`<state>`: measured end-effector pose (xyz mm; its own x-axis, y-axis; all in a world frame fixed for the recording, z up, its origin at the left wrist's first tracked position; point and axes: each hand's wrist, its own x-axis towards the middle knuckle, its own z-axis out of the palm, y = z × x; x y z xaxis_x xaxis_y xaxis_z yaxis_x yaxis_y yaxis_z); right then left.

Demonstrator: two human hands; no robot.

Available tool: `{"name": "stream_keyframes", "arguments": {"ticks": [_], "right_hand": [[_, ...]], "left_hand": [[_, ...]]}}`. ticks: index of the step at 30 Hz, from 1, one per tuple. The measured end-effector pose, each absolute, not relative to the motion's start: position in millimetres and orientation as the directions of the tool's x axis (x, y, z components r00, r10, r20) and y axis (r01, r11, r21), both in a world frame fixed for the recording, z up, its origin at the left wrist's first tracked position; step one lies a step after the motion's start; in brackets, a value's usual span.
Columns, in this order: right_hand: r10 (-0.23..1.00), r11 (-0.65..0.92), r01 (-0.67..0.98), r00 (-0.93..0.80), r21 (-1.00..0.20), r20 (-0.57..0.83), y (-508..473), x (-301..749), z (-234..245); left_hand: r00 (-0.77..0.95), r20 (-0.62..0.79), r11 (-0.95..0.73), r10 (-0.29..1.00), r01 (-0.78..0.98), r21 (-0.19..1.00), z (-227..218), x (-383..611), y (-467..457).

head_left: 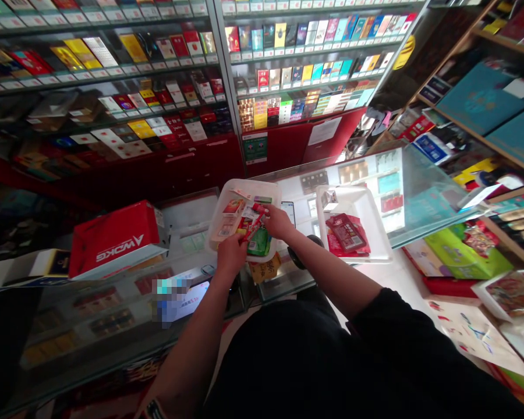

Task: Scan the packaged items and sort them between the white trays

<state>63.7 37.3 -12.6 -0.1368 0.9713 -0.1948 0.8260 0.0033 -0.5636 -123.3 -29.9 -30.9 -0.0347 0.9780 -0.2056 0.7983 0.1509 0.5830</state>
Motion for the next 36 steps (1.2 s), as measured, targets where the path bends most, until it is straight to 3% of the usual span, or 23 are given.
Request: {"name": "stream_keyframes", "arguments": {"ticks": [3, 7, 11, 15, 19, 28, 32, 36], "right_hand": [[0.980, -0.037, 0.820, -0.081, -0.571, -0.180, 41, 80, -3], [0.985, -0.054, 0.768, -0.065, -0.638, -0.160, 45, 111, 7], [0.970, -0.054, 0.653, -0.145, -0.755, -0.195, 40, 145, 17], [0.949, -0.116, 0.518, -0.195, -0.847, -0.249, 28, 175, 31], [0.944, -0.188, 0.404, -0.177, -0.895, -0.278, 17, 193, 39], [0.981, -0.069, 0.609, -0.104, -0.790, -0.166, 13, 210, 24], [0.989, 0.000, 0.676, -0.110, -0.737, -0.101, 15, 217, 19], [0.977, 0.164, 0.681, -0.210, -0.714, 0.024, 18, 220, 2]], "left_hand": [[0.008, -0.283, 0.212, 0.959, 0.644, 0.736, -22, -134, -26], [0.017, -0.357, 0.318, 0.934, 0.415, 0.852, -10, -141, -20], [0.009, -0.394, 0.386, 0.919, 0.182, 0.904, -2, -137, -12], [0.033, -0.431, 0.427, 0.902, 0.091, 0.900, 3, -130, -4], [0.068, -0.443, 0.434, 0.894, 0.116, 0.893, 2, -120, 0], [0.125, -0.417, 0.399, 0.900, 0.149, 0.905, -14, -96, 11], [0.091, -0.316, 0.262, 0.944, 0.373, 0.890, -12, -92, 10], [0.149, -0.074, -0.031, 0.986, 0.601, 0.798, -8, -88, 8]]}}
